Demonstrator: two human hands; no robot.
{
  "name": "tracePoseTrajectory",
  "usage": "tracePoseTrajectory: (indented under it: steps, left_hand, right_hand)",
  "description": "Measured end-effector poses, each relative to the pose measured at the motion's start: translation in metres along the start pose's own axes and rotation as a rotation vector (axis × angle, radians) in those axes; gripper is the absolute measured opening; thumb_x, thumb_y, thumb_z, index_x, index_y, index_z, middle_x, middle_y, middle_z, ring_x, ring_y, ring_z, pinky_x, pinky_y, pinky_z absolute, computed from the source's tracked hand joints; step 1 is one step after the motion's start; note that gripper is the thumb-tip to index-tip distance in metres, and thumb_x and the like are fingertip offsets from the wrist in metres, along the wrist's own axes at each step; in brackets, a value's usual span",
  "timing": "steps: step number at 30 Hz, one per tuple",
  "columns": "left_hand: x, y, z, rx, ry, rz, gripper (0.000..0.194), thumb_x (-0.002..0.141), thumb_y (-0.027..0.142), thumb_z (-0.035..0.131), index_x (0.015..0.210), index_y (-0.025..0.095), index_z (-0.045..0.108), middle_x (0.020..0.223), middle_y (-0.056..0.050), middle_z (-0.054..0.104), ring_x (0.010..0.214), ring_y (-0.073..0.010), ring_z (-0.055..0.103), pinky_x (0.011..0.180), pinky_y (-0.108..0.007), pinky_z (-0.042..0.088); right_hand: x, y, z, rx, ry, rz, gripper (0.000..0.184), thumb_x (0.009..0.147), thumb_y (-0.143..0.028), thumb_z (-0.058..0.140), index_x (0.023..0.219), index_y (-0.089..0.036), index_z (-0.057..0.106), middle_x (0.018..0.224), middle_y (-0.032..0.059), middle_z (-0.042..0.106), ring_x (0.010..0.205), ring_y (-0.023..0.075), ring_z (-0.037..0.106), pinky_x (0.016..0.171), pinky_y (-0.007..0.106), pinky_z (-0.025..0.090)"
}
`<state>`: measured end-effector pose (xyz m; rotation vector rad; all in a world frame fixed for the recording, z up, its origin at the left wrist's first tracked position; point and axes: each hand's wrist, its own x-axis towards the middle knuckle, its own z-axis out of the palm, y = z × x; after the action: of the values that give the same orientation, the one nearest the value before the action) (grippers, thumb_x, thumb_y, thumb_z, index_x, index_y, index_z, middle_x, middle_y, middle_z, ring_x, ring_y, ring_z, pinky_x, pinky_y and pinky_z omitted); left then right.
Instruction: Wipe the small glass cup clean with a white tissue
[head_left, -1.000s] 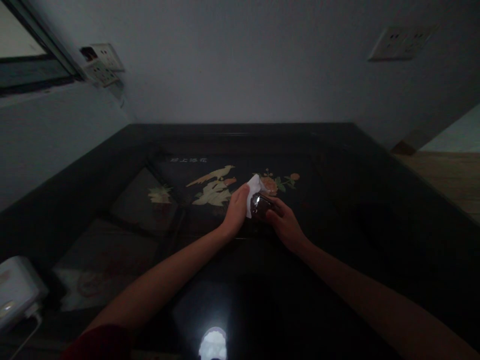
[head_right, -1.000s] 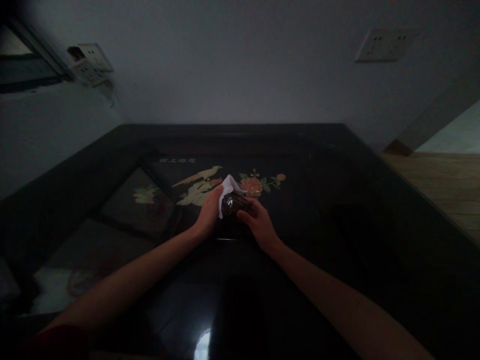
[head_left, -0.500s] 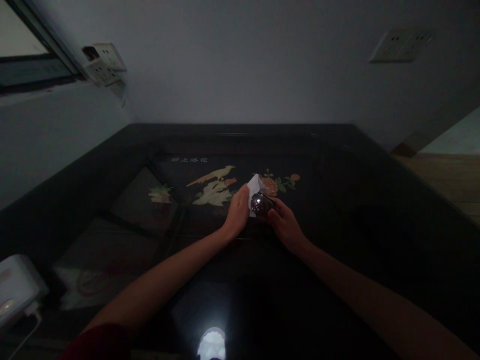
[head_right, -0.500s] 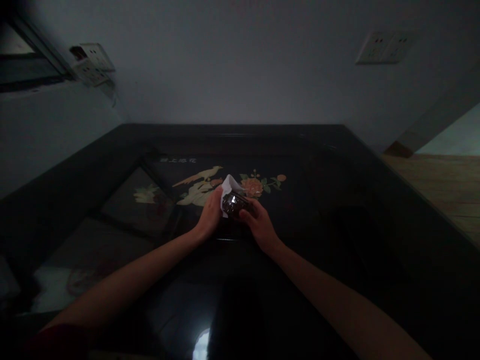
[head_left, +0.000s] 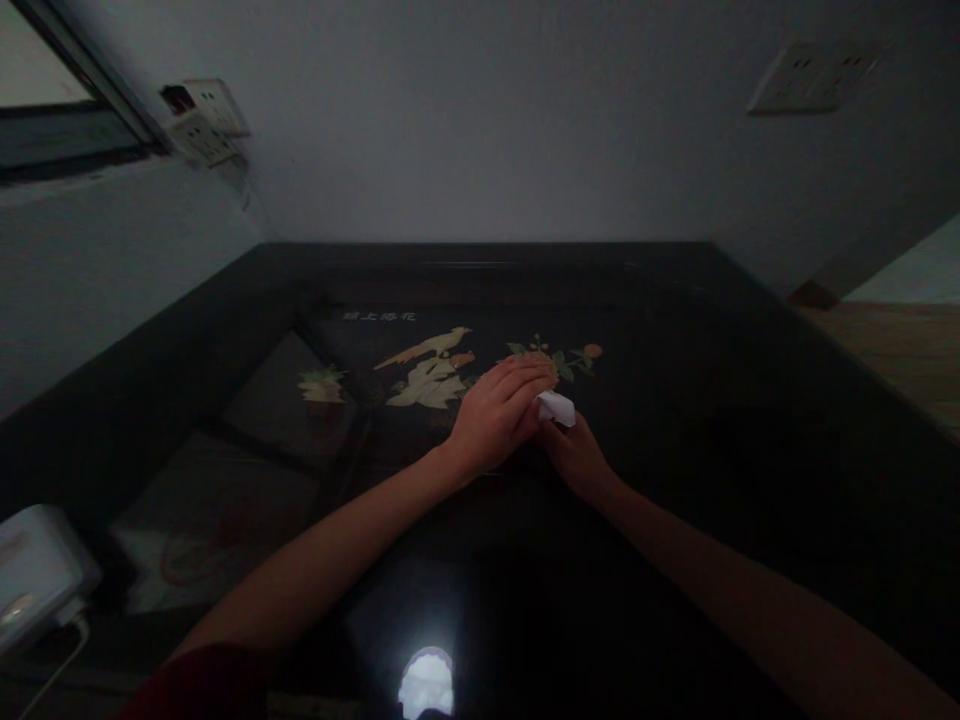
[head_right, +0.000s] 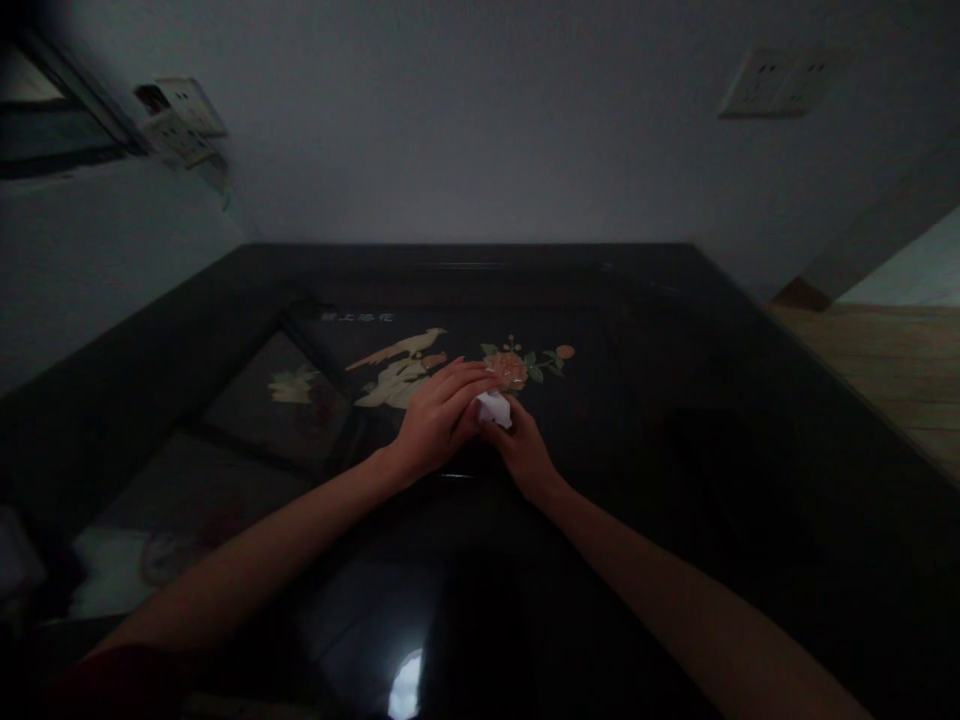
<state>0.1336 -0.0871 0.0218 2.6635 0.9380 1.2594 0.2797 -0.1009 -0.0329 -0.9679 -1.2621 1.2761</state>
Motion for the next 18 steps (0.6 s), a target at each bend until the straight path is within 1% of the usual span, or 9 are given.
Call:
tracePoseTrajectory:
  steps: [3, 5, 7, 8, 10, 12, 13, 15, 18]
  left_hand:
    - [-0.001, 0.001, 0.001, -0.11, 0.029, -0.099, 0.031, 0.092, 0.021, 0.036, 0.11, 0.016, 0.061, 0.112, -0.009, 0.065, 0.112, -0.0188, 0.055, 0.105, -0.04, 0.037]
    - [-0.002, 0.002, 0.002, -0.217, 0.056, -0.212, 0.034, 0.093, 0.024, 0.033, 0.108, 0.018, 0.062, 0.111, -0.008, 0.065, 0.111, -0.0192, 0.055, 0.103, -0.038, 0.037]
    - [-0.002, 0.002, 0.004, -0.349, 0.108, -0.36, 0.035, 0.094, 0.028, 0.033, 0.106, 0.018, 0.064, 0.111, -0.008, 0.065, 0.108, -0.0199, 0.056, 0.098, -0.035, 0.039]
    - [-0.002, 0.002, 0.005, -0.427, 0.142, -0.446, 0.034, 0.093, 0.03, 0.035, 0.103, 0.018, 0.065, 0.108, -0.009, 0.066, 0.103, -0.0202, 0.057, 0.094, -0.033, 0.041]
    - [-0.002, 0.0, 0.008, -0.604, 0.215, -0.627, 0.033, 0.091, 0.036, 0.04, 0.095, 0.016, 0.067, 0.094, -0.007, 0.067, 0.088, -0.0195, 0.06, 0.081, -0.029, 0.044]
    - [-0.002, -0.003, 0.013, -0.791, 0.283, -0.8, 0.032, 0.087, 0.04, 0.046, 0.086, 0.015, 0.066, 0.078, -0.004, 0.065, 0.073, -0.0172, 0.058, 0.07, -0.027, 0.044]
    - [-0.002, -0.006, 0.017, -0.88, 0.31, -0.874, 0.031, 0.085, 0.041, 0.049, 0.083, 0.015, 0.066, 0.074, -0.003, 0.063, 0.068, -0.0159, 0.056, 0.067, -0.026, 0.043]
    - [-0.002, -0.011, 0.023, -1.044, 0.345, -0.986, 0.028, 0.081, 0.04, 0.054, 0.08, 0.014, 0.064, 0.072, -0.002, 0.063, 0.065, -0.0142, 0.054, 0.065, -0.025, 0.042]
    - [-0.003, -0.015, 0.03, -1.213, 0.395, -1.103, 0.025, 0.078, 0.039, 0.057, 0.078, 0.015, 0.061, 0.071, -0.001, 0.062, 0.064, -0.0131, 0.054, 0.065, -0.025, 0.042]
  right_hand:
    - [0.0, 0.002, 0.002, 0.101, -0.008, 0.043, 0.03, 0.07, -0.039, 0.073, 0.089, -0.02, 0.059, 0.085, 0.0009, 0.062, 0.076, 0.0174, 0.056, 0.071, 0.031, 0.046]
    - [0.0, 0.002, 0.003, 0.165, -0.02, 0.064, 0.033, 0.069, -0.037, 0.074, 0.095, -0.021, 0.06, 0.092, 0.0021, 0.065, 0.083, 0.0191, 0.059, 0.077, 0.033, 0.047]
    - [-0.001, 0.0, 0.003, 0.198, -0.024, 0.068, 0.038, 0.068, -0.037, 0.075, 0.1, -0.023, 0.06, 0.099, 0.0028, 0.066, 0.091, 0.021, 0.06, 0.084, 0.035, 0.047]
    - [-0.001, 0.0, 0.003, 0.207, -0.026, 0.07, 0.04, 0.068, -0.037, 0.076, 0.102, -0.024, 0.06, 0.101, 0.0029, 0.066, 0.094, 0.0218, 0.061, 0.086, 0.037, 0.047]
    - [-0.002, -0.002, 0.003, 0.219, -0.035, 0.083, 0.042, 0.067, -0.038, 0.076, 0.104, -0.025, 0.061, 0.103, 0.0033, 0.066, 0.097, 0.0231, 0.061, 0.09, 0.039, 0.047]
    - [-0.002, -0.002, 0.002, 0.229, -0.033, 0.096, 0.042, 0.067, -0.039, 0.077, 0.104, -0.025, 0.061, 0.104, 0.0039, 0.067, 0.098, 0.024, 0.062, 0.092, 0.041, 0.047]
    - [-0.002, -0.001, 0.002, 0.236, -0.031, 0.102, 0.043, 0.067, -0.04, 0.077, 0.104, -0.025, 0.061, 0.105, 0.0041, 0.067, 0.099, 0.0241, 0.062, 0.092, 0.042, 0.047]
    - [-0.002, 0.0, 0.002, 0.261, -0.028, 0.104, 0.043, 0.067, -0.04, 0.077, 0.103, -0.025, 0.061, 0.105, 0.0041, 0.066, 0.098, 0.0238, 0.062, 0.092, 0.043, 0.048]
    - [-0.002, -0.001, 0.003, 0.314, -0.047, 0.098, 0.042, 0.067, -0.041, 0.077, 0.102, -0.025, 0.062, 0.102, 0.0028, 0.066, 0.096, 0.0219, 0.062, 0.091, 0.044, 0.05]
